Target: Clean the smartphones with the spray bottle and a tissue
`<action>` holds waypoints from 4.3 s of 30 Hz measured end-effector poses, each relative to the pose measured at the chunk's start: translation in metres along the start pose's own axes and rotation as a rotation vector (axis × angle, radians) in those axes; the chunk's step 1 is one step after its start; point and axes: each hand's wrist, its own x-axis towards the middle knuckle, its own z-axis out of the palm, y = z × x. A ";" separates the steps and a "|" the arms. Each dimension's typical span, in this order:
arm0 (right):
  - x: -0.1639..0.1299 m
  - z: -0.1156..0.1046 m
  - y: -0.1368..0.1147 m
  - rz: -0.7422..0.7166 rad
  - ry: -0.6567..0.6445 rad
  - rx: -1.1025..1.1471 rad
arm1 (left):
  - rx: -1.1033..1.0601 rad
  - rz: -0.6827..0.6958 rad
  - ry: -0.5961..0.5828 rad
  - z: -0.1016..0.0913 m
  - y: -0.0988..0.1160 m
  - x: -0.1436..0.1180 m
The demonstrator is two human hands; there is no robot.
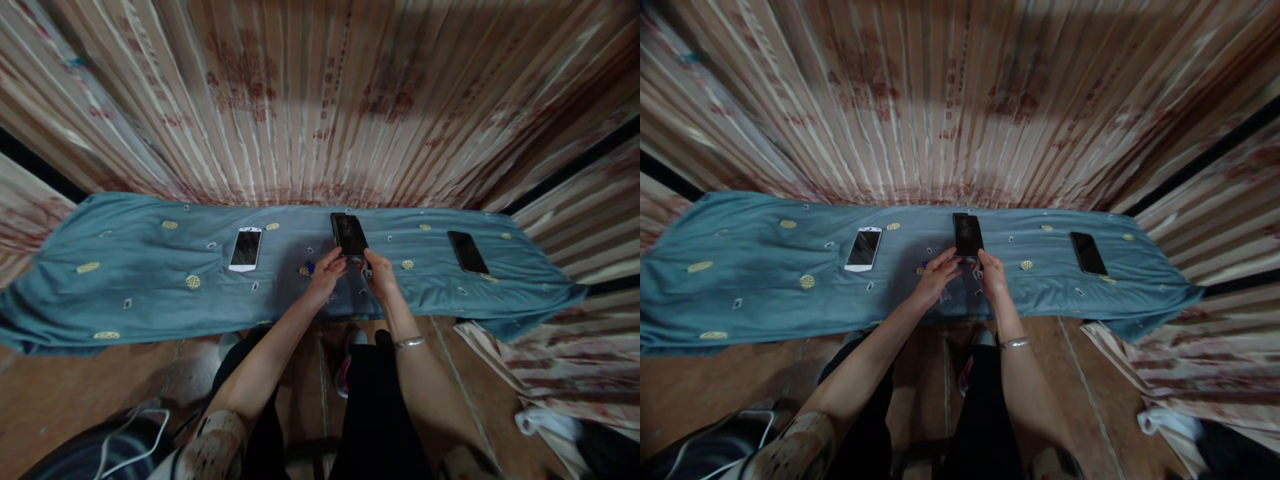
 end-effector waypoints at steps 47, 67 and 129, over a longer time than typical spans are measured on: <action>-0.001 -0.025 -0.026 -0.309 0.130 -1.122 | 0.726 0.303 -0.031 -0.002 -0.012 0.007; -0.029 0.066 0.013 -0.096 -0.344 0.050 | -0.062 -0.078 0.034 -0.038 0.044 -0.041; -0.036 0.080 0.036 -0.479 -0.244 -1.248 | -0.097 -0.045 0.408 -0.121 0.083 -0.095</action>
